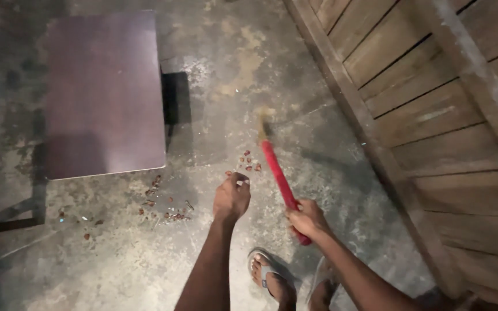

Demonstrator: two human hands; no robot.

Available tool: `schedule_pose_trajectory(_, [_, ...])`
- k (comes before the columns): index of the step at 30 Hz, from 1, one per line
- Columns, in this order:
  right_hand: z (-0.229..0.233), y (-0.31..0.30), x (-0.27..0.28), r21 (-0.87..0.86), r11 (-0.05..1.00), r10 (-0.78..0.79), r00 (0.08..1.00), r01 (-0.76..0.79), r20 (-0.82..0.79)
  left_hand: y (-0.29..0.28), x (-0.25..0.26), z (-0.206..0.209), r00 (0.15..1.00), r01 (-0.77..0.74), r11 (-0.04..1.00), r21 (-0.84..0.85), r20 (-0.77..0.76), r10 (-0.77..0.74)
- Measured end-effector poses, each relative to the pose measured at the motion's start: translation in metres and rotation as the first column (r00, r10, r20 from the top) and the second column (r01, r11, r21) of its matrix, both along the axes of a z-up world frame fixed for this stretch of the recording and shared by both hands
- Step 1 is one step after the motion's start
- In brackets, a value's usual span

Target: Sweep debris from the concrete floor using a broom with a red handle.

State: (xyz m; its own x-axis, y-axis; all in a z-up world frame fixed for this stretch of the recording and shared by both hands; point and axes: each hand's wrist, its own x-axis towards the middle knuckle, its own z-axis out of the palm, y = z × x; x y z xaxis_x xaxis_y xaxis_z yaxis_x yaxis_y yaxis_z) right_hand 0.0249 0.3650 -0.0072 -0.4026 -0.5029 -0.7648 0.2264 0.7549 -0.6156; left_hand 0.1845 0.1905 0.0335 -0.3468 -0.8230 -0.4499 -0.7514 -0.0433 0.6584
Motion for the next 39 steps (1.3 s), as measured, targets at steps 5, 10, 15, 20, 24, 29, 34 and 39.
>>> schedule_pose_trajectory(5, [0.050,-0.012,-0.010,0.020,0.999,0.041,0.999,-0.041,-0.002,0.005,-0.003,-0.003,0.999,-0.021,1.000,-0.016,-0.024,0.021])
schedule_pose_trajectory(10, [0.045,0.038,-0.032,-0.072,0.997,-0.011,0.997,0.006,-0.076,0.012,-0.012,-0.003,1.000,-0.029,1.000,0.005,-0.007,0.029])
schedule_pose_trajectory(15, [0.010,0.096,-0.042,0.067,0.971,-0.212,0.959,0.228,-0.189,0.018,-0.017,-0.003,1.000,-0.013,0.999,0.029,-0.022,0.014])
schedule_pose_trajectory(20, [0.012,0.109,-0.020,0.207,0.943,-0.207,0.948,0.259,-0.241,0.027,-0.021,0.007,0.999,-0.032,0.998,0.058,0.016,0.031])
schedule_pose_trajectory(24, [-0.011,0.105,0.015,0.247,0.952,-0.152,0.979,0.182,-0.133,0.033,-0.009,-0.010,0.999,0.005,1.000,0.011,-0.043,-0.004])
schedule_pose_trajectory(29, [0.017,0.046,0.053,0.152,0.987,-0.048,0.997,0.057,-0.060,0.031,0.000,0.007,0.998,-0.054,0.996,0.074,0.022,0.052])
schedule_pose_trajectory(34, [0.069,-0.013,0.059,0.110,0.991,0.068,0.997,-0.072,0.036,0.028,0.020,0.001,0.996,-0.087,0.996,0.032,0.019,0.087])
schedule_pose_trajectory(39, [0.083,-0.019,0.048,0.058,0.986,0.157,0.987,-0.158,0.013,0.017,0.035,0.002,0.994,-0.113,0.993,0.044,0.018,0.112])
